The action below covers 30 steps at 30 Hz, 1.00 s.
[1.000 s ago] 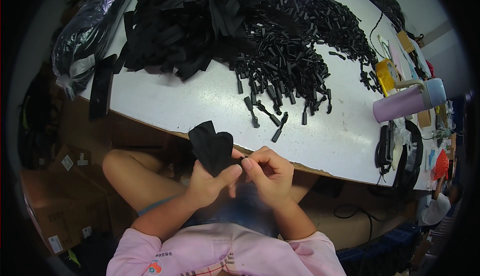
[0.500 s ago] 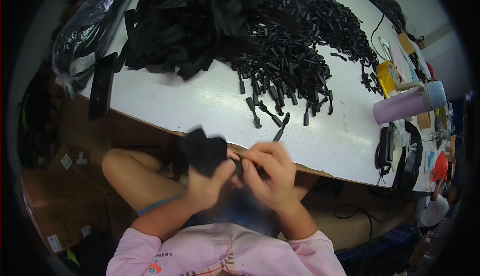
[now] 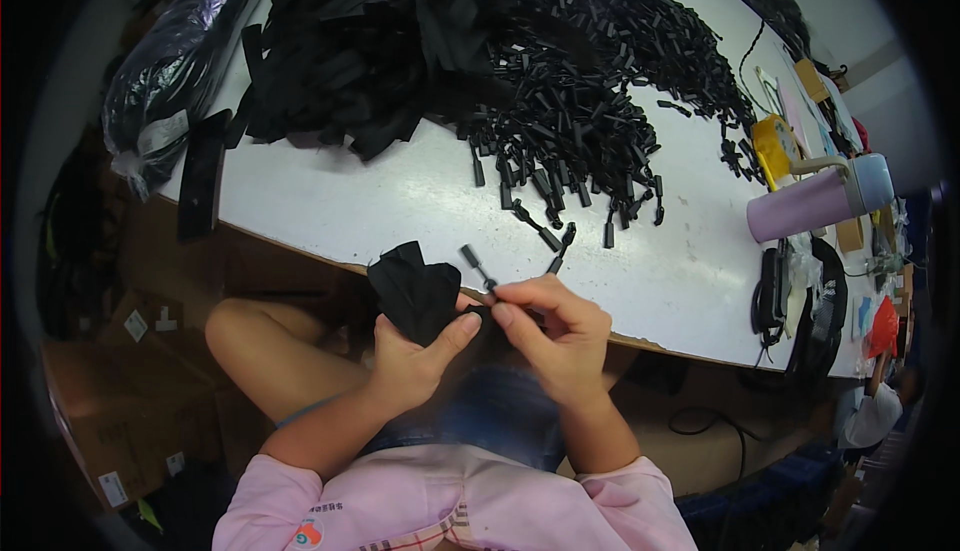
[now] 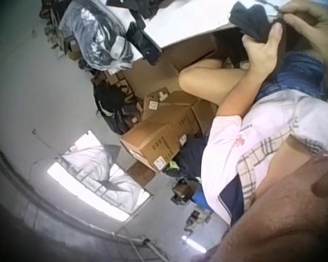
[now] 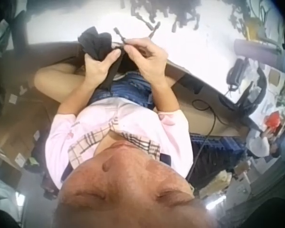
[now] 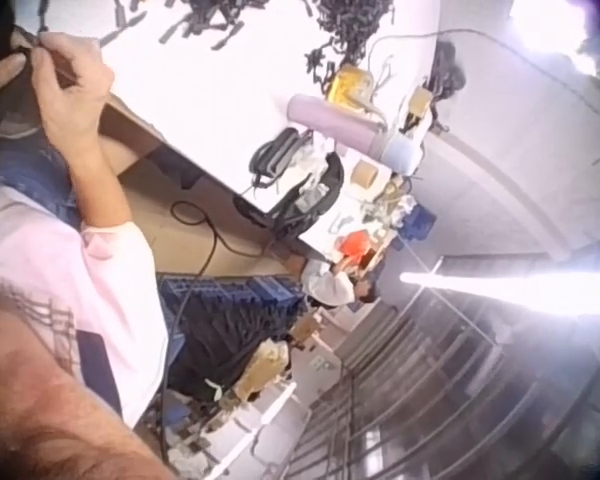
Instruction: The person is assembling small plastic components onto black fabric strips at a workstation.
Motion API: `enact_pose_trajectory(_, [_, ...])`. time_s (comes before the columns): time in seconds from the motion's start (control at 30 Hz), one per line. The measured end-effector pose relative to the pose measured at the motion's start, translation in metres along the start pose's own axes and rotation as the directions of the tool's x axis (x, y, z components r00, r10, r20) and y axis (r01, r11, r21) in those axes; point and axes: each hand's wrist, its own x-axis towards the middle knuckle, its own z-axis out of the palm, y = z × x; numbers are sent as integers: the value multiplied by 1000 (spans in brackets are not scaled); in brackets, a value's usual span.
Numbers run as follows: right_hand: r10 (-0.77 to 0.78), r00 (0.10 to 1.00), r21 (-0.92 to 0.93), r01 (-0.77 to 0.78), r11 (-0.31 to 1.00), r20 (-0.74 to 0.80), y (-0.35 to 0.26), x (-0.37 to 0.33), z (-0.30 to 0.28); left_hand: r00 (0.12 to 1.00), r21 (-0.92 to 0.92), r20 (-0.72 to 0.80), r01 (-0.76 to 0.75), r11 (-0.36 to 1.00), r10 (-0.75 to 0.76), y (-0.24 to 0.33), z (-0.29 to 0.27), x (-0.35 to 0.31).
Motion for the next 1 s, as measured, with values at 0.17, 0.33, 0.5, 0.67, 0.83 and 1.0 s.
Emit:
enact_pose_trajectory(0.17, [-304, 951, -245, 309, 919, 58, 6, 1, -3, 994, -70, 83, -58, 996, 64, -2, 2, 2])
enact_pose_trajectory(0.33, [-289, 957, -225, 288, 931, 30, 6, -2, -3, 994, -62, 70, -79, 995, 83, 0, 1, 2])
enact_pose_trajectory(0.5, [-356, 931, -304, 361, 881, 76, 5, 0, -3, 990, 31, 35, -135, 990, 134, 0, 2, -1])
enact_pose_trajectory(0.67, [-371, 917, -320, 398, 859, 145, 5, 1, -2, 988, 47, 6, -154, 987, 154, 3, 1, -1])
enact_pose_trajectory(0.83, [-28, 997, 36, 31, 999, -77, 7, -14, 14, 987, -26, 24, -156, 987, 157, 1, 0, -1])
enact_pose_trajectory(1.0, [10, 1000, 145, -11, 989, 9, 10, -12, 14, 977, -26, 5, -211, 977, 212, 3, 1, 1])
